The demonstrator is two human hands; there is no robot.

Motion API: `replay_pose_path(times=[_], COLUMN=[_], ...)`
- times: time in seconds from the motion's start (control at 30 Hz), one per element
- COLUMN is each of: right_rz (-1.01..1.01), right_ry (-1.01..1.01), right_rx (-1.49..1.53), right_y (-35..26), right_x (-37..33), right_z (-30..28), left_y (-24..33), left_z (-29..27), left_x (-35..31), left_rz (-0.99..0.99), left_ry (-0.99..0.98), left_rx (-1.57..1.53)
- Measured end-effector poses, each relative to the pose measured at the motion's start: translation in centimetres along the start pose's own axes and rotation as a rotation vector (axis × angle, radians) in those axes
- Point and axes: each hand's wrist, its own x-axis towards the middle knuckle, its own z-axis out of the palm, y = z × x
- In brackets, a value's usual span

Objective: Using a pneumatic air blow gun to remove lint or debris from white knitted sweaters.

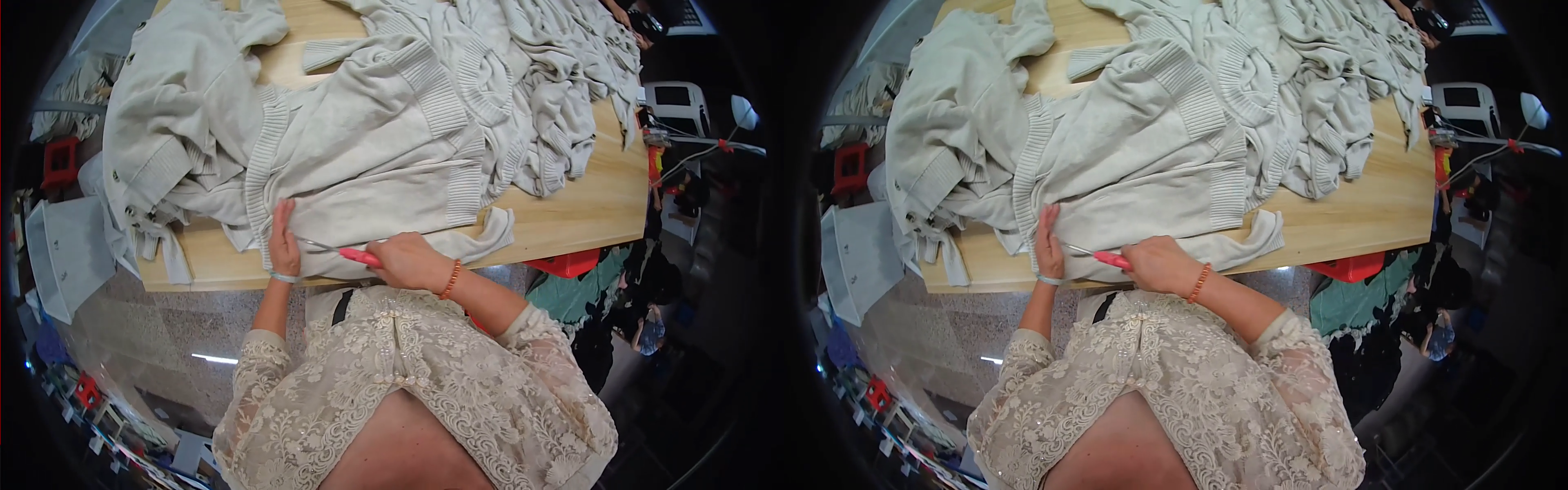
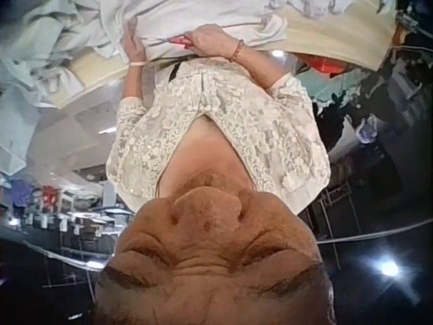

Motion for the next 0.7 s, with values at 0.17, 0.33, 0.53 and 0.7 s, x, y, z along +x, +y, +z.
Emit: replay_pose_path(times=[0.17, 0.33, 0.53, 0.7], right_rz=[0.062, 0.106, 0.171, 0.168], right_ry=[0.044, 0.044, 0.085, 0.220], right_rx=[-0.021, -0.045, -0.047, -0.025], right_y=[0.4, 0.1, 0.3, 2.3], right_x=[0.0, -1.4, -1.6, -5.1], right_z=[0.9, 1.8, 2.3, 1.3], left_y=[-1.3, -1.5, -0.4, 3.4], left_z=[-0.6, -0.8, -0.2, 4.1], left_x=[-0.8, -0.7, -0.5, 1.9], left_rz=[-0.066, -0.098, -0.007, 0.287], left_ry=[0.153, 0.204, 0.056, -0.137], left_rx=[-0.256, -0.376, 0.047, 0.431])
